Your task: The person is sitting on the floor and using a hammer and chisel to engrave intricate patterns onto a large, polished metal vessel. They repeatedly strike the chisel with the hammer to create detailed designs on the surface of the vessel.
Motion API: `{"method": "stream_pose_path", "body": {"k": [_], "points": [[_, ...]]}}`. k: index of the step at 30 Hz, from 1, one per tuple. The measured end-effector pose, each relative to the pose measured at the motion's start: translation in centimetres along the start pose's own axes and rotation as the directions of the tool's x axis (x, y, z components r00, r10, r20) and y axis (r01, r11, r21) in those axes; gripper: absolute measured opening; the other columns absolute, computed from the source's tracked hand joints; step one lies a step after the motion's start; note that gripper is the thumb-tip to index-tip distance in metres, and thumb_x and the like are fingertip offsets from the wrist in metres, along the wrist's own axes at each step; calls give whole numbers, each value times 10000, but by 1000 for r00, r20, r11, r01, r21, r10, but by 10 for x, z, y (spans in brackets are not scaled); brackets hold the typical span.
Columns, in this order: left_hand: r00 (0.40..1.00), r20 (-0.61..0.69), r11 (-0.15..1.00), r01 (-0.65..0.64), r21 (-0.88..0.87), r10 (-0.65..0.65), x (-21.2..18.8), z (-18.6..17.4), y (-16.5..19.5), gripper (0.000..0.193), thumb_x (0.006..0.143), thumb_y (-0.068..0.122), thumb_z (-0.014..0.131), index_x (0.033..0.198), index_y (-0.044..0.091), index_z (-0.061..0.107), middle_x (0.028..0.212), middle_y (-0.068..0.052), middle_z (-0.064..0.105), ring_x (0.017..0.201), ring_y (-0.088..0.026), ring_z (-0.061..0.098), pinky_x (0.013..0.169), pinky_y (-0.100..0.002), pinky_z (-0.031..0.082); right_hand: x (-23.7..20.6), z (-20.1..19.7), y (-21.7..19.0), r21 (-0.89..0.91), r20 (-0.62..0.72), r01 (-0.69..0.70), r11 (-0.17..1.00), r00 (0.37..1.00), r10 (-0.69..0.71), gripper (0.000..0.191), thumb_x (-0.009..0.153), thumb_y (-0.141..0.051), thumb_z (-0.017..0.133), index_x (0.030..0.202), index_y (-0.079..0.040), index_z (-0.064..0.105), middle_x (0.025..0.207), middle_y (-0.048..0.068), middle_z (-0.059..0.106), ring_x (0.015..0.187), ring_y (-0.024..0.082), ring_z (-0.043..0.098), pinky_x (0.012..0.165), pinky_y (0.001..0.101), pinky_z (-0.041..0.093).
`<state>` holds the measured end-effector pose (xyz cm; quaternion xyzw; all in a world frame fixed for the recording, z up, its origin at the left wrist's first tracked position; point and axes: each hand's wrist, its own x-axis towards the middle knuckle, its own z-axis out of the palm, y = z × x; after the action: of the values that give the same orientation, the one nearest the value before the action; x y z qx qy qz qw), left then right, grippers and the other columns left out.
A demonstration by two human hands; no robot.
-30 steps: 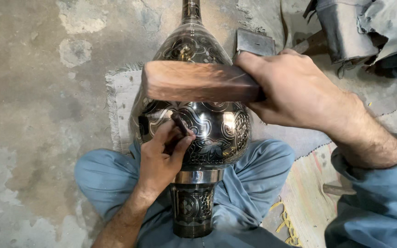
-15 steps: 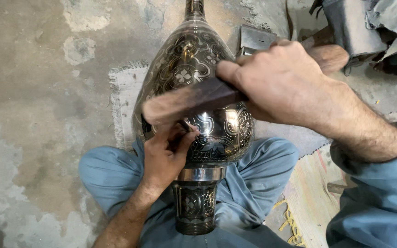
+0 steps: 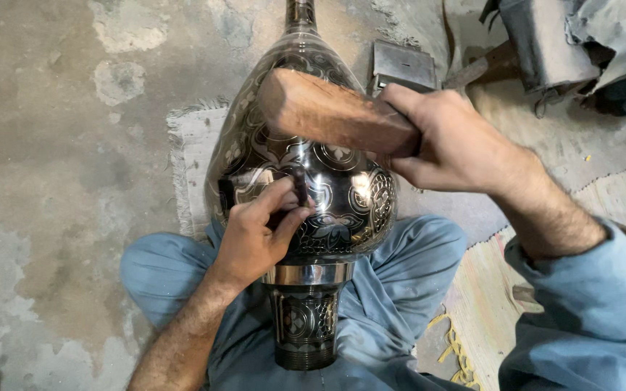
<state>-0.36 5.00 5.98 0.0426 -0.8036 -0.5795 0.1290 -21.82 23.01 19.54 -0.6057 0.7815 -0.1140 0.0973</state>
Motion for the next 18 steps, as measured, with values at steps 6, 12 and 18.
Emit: {"method": "stream_pose_path", "body": {"k": [6, 12, 18], "points": [[997, 78, 999, 25, -23, -23, 7, -4, -1, 436, 943, 128, 726, 1342, 15, 590, 1102, -135, 792, 1033, -224, 790, 741, -335, 651, -15, 13, 14, 172, -77, -141, 975, 985, 156, 422, 770, -146, 798, 1116, -49, 575, 833, 122, 713, 747, 303, 754, 663, 406, 601], [989, 146, 1000, -9, 27, 5, 12, -6, -5, 439, 941, 140, 750, 1338, 11, 616, 1114, -178, 775, 1051, -253, 778, 855, -354, 652, -35, 41, 26, 26, -170, -106, 994, 979, 109, 525, 742, -183, 838, 1212, -89, 626, 913, 87, 726, 803, 253, 724, 756, 407, 575], [970, 240, 996, -48, 72, 29, 18, -12, -2, 350, 936, 135, 759, 1261, 37, 674, 1051, -154, 801, 908, -238, 809, 776, -337, 647, -62, 58, 33, -32, -210, -217, 976, 956, 206, 381, 775, -193, 802, 1122, -121, 662, 873, 61, 700, 792, 257, 702, 767, 457, 509]]}}
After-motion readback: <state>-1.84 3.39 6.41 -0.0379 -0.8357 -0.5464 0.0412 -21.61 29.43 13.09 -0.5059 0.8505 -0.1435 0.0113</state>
